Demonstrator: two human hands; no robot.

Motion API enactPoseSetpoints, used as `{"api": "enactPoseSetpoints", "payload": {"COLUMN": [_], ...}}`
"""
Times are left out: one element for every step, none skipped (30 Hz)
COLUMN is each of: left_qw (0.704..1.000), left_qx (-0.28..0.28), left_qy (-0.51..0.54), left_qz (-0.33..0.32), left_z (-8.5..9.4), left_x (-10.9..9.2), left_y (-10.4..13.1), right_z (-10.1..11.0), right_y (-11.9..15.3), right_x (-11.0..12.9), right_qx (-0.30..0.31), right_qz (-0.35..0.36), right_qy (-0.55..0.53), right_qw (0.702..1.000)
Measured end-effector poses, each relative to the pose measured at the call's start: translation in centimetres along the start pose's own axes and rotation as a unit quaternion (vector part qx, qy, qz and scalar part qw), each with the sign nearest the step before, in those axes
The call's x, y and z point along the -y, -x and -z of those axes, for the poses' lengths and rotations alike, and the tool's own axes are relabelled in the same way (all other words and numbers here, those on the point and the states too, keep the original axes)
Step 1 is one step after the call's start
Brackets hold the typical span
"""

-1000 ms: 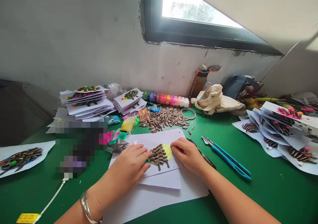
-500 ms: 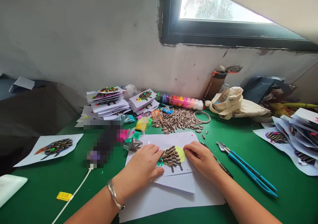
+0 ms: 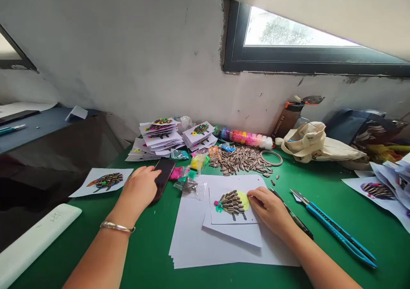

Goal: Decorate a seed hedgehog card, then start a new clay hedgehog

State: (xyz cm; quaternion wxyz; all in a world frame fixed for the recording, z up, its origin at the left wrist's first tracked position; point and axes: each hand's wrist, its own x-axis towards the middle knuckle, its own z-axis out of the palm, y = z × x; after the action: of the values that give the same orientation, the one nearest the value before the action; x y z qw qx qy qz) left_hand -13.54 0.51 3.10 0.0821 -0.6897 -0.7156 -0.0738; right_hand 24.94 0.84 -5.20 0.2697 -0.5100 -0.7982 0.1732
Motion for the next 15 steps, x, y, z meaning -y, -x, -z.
{"api": "enactPoseSetpoints", "payload": {"left_qw": [1.000, 1.000, 1.000, 1.000, 1.000, 1.000, 1.000, 1.000, 1.000, 1.000, 0.998, 0.995, 0.991, 0.985, 0.977], "left_qx": [0.005, 0.008, 0.012, 0.015, 0.015, 0.014, 0.011, 0.002, -0.012, -0.024, -0.058, -0.083, -0.088, -0.083, -0.070], "left_qy": [-0.004, -0.007, -0.009, -0.010, -0.011, -0.012, -0.013, -0.013, -0.010, -0.005, 0.017, 0.048, 0.088, 0.126, 0.157], "left_qz": [0.006, 0.009, 0.011, 0.012, 0.011, 0.010, 0.010, 0.007, 0.005, -0.001, -0.016, -0.029, -0.055, -0.088, -0.130], "left_z": [-0.6, -1.1, -1.6, -2.0, -2.3, -2.3, -2.1, -1.8, -1.3, -0.7, -0.1, 0.4, 0.7, 0.8, 0.6], "left_x": [0.7, 1.2, 1.5, 1.6, 1.7, 1.6, 1.6, 1.4, 1.0, 0.4, -0.4, -1.5, -2.8, -4.3, -5.8], "left_y": [0.3, 0.6, 0.9, 1.2, 1.3, 1.4, 1.4, 1.5, 1.6, 1.8, 2.1, 2.5, 3.1, 3.6, 4.2], "right_z": [0.0, 0.0, 0.0, 0.0, 0.1, 0.1, 0.1, 0.2, 0.2, 0.2, 0.2, 0.2, 0.1, 0.0, 0.0], "right_y": [0.0, 0.0, 0.0, 0.0, 0.0, 0.0, 0.0, 0.0, 0.0, -0.1, -0.1, -0.1, -0.1, -0.1, -0.1], "right_x": [0.0, -0.1, -0.1, -0.1, -0.1, 0.0, 0.0, 0.1, 0.1, 0.2, 0.2, 0.1, 0.1, 0.0, 0.0], "right_qx": [0.003, 0.005, 0.007, 0.008, 0.008, 0.007, 0.005, 0.004, 0.003, 0.001, 0.000, -0.002, -0.003, -0.003, -0.004], "right_qz": [0.000, 0.000, 0.000, 0.001, 0.001, 0.003, 0.004, 0.005, 0.005, 0.004, 0.004, 0.005, 0.006, 0.007, 0.008], "right_qy": [-0.002, -0.004, -0.005, -0.006, -0.007, -0.009, -0.010, -0.011, -0.012, -0.012, -0.012, -0.012, -0.012, -0.011, -0.010], "right_qw": [1.000, 1.000, 1.000, 1.000, 1.000, 1.000, 1.000, 1.000, 1.000, 1.000, 1.000, 1.000, 1.000, 1.000, 1.000]}}
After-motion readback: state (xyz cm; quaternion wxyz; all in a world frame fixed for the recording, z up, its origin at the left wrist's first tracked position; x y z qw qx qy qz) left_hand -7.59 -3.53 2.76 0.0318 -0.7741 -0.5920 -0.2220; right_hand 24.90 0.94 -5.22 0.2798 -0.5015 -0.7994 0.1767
